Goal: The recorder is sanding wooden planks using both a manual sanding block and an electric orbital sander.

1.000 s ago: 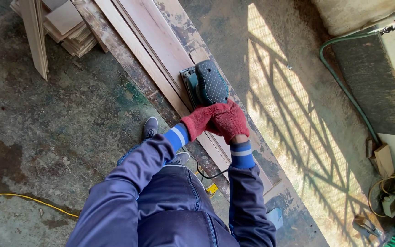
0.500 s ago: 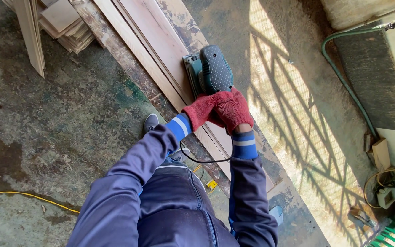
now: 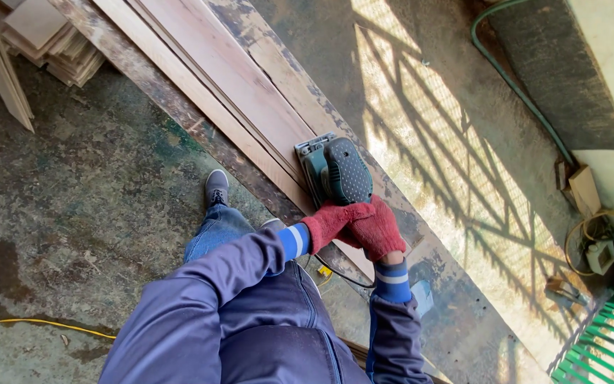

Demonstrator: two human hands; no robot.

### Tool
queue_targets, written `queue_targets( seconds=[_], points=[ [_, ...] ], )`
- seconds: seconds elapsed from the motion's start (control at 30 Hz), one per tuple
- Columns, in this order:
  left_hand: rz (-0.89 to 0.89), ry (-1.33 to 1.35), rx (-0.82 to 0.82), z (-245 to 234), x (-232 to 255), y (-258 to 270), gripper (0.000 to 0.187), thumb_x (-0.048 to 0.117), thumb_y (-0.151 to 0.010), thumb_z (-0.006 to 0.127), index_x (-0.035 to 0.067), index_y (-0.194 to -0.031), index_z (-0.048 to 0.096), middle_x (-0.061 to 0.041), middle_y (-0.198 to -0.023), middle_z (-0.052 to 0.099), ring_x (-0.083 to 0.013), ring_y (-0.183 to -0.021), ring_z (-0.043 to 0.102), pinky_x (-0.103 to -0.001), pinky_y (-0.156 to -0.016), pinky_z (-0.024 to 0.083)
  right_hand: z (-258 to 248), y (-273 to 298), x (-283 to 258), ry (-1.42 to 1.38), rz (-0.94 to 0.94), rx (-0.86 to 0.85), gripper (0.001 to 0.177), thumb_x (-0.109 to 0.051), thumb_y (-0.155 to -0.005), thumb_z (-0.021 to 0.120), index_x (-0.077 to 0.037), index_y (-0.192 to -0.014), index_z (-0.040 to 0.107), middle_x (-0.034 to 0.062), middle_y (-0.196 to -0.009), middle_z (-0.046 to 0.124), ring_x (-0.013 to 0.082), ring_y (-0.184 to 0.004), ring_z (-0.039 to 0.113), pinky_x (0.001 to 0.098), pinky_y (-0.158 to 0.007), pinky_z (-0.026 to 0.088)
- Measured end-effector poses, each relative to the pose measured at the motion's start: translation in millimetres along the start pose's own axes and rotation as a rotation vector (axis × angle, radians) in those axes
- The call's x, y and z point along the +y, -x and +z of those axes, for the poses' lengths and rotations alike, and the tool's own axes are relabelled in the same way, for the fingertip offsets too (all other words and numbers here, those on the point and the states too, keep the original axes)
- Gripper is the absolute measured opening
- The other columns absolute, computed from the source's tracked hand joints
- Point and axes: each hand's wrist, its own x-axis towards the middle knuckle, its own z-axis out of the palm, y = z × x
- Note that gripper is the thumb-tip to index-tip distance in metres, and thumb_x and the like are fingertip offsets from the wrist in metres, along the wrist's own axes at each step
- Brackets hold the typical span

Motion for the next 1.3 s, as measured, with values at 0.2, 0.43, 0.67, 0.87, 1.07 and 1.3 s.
queue_targets(
  seconds=[0.2, 0.43, 0.67, 0.87, 1.07, 1.3],
  points=[
    [0.118, -0.072, -0.219, 24, -80, -57, 0.063, 0.032, -0.067, 0.083, -0.003, -0.118, 0.071, -0.016, -0.113, 0.075, -0.0246, -0.096, 0.072, -0.034, -0.080, 0.063, 0, 41, 31, -0.168, 0.398, 0.010, 0.052, -0.037, -0.097, 0.051, 0.001, -0.127, 0.070, 0.0249, -0.119, 0.074, 0.0374, -0.123, 0.065, 0.0476, -0.102, 0.055],
    [-0.088, -0.400, 0.059, 100, -127, -45, 0.093, 0.051, -0.042, 0.095, 0.007, -0.121, 0.076, -0.013, -0.117, 0.076, -0.0304, -0.120, 0.068, -0.040, -0.105, 0.056, 82, 38, 189, -0.425, 0.295, 0.175, 0.052, -0.041, -0.092, 0.045, -0.015, -0.133, 0.064, 0.0216, -0.119, 0.071, 0.0450, -0.119, 0.064, 0.0544, -0.094, 0.056],
    [-0.140, -0.417, -0.087, 131, -184, -85, 0.085, 0.041, -0.045, 0.100, -0.006, -0.112, 0.075, -0.026, -0.102, 0.075, -0.0455, -0.096, 0.073, -0.054, -0.072, 0.064, 75, 65, 214, -0.476, 0.392, 0.204, 0.053, -0.038, -0.094, 0.050, 0.000, -0.126, 0.066, 0.0300, -0.111, 0.072, 0.0459, -0.115, 0.066, 0.0569, -0.092, 0.055],
    [-0.186, -0.363, -0.177, 124, -204, -114, 0.090, 0.031, -0.045, 0.103, -0.023, -0.108, 0.066, -0.043, -0.091, 0.067, -0.0624, -0.077, 0.066, -0.070, -0.055, 0.057, 91, 61, 227, -0.472, 0.342, 0.187, 0.059, -0.041, -0.091, 0.056, 0.004, -0.129, 0.063, 0.0322, -0.113, 0.070, 0.0488, -0.117, 0.064, 0.0581, -0.095, 0.053],
    [-0.152, -0.221, -0.170, 100, -188, -109, 0.084, 0.024, -0.056, 0.102, -0.020, -0.116, 0.064, -0.044, -0.093, 0.066, -0.0649, -0.080, 0.064, -0.070, -0.059, 0.058, 98, 59, 235, -0.475, 0.305, 0.185, 0.068, -0.044, -0.088, 0.061, 0.007, -0.132, 0.059, 0.0344, -0.114, 0.069, 0.0517, -0.118, 0.062, 0.0591, -0.099, 0.051],
    [-0.012, -0.243, 0.001, 106, -117, -16, 0.095, 0.031, -0.054, 0.097, -0.012, -0.132, 0.062, -0.031, -0.130, 0.066, -0.0447, -0.127, 0.061, -0.055, -0.102, 0.054, 60, 57, 178, -0.500, 0.184, 0.182, 0.055, -0.039, -0.088, 0.056, 0.002, -0.124, 0.066, 0.0308, -0.107, 0.072, 0.0517, -0.111, 0.065, 0.0580, -0.092, 0.056]
  ],
)
